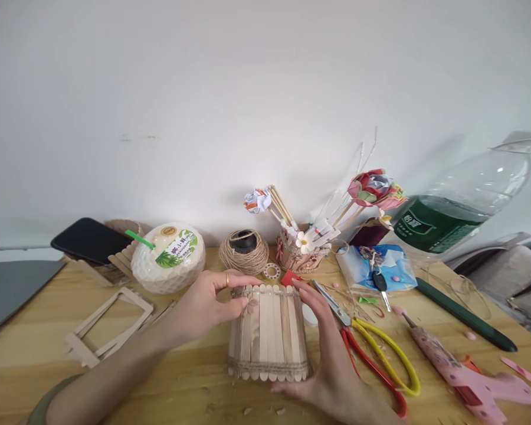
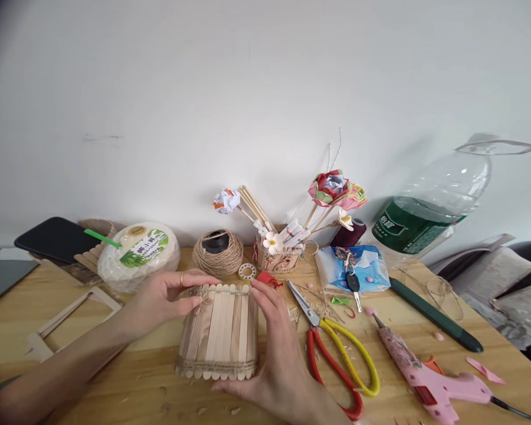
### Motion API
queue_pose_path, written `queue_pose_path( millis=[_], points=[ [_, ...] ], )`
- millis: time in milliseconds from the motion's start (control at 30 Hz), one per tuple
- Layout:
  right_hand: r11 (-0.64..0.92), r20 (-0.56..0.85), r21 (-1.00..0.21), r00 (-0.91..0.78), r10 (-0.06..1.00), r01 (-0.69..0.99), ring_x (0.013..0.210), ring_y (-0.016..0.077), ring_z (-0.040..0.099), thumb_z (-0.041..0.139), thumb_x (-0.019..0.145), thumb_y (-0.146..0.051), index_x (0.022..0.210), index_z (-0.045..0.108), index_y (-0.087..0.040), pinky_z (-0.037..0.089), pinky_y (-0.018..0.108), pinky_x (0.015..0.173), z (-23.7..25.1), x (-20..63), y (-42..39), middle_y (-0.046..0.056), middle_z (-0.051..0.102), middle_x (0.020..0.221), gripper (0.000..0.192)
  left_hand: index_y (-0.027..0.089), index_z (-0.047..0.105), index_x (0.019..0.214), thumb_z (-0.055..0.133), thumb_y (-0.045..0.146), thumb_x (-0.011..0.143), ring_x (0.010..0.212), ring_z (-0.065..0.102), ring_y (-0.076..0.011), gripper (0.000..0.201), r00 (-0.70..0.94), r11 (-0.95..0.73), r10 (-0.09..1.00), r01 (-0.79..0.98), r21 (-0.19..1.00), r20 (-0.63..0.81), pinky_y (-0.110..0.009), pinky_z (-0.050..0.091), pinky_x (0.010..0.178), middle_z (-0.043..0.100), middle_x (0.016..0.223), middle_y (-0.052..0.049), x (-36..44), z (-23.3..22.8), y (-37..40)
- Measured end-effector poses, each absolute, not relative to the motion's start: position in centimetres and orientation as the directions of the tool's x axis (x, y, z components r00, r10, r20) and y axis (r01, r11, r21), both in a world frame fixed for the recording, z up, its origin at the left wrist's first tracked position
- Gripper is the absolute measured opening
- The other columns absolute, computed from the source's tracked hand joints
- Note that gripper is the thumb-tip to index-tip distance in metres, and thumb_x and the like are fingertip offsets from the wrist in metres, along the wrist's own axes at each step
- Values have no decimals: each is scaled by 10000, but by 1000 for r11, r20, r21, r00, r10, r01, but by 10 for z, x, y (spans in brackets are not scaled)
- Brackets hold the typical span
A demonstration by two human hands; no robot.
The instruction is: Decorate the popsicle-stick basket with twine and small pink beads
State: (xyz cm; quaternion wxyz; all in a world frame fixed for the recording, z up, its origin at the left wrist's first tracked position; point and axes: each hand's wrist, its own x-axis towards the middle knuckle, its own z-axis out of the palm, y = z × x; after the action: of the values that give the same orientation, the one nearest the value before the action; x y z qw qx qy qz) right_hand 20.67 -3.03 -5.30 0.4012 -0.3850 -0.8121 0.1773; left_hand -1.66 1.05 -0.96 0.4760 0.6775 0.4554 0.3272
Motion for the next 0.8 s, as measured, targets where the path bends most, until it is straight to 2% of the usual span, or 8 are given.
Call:
queue_pose_path(
  millis=[133,333,633,800],
  points=[
    [648,527,-580,-379,761,494,1284,355,301,681,622,-597,1366,173,-233,314,521,1028,-54,208,-30,147,312,1378,971,222,681,1060,534,197,778,1041,584,-235,319,421,-132,907,275,952,4,-363,423,944,675,1102,-54,-19,-7,12],
    [648,520,-584,-388,761,489,1285,338,299,670,645,-586,1363,174,-229,314,499,1032,-53,207,-29,144,310,1373,943,222,672,1073,599,273,765,1043,576,-238,320,405,-104,914,283,953,-20,-343,425,937,662,1123,-58,-19,-8,11],
    [656,516,-580,-406,754,482,1294,334,281,711,593,-582,1366,172,-222,301,466,1051,-54,208,-30,137,297,1377,1008,271,650,1104,467,142,812,1024,573,-190,368,537,-164,843,289,943,-18,-297,431,900,655,1055,-14,-25,3,13],
    [664,525,-568,-406,748,487,1293,320,286,687,619,-591,1363,179,-204,306,451,1049,-55,207,-30,144,299,1374,981,268,666,1077,636,273,750,1005,589,-217,329,502,-137,865,286,948,-26,-306,446,888,664,1063,-18,-25,2,13]
  ],
)
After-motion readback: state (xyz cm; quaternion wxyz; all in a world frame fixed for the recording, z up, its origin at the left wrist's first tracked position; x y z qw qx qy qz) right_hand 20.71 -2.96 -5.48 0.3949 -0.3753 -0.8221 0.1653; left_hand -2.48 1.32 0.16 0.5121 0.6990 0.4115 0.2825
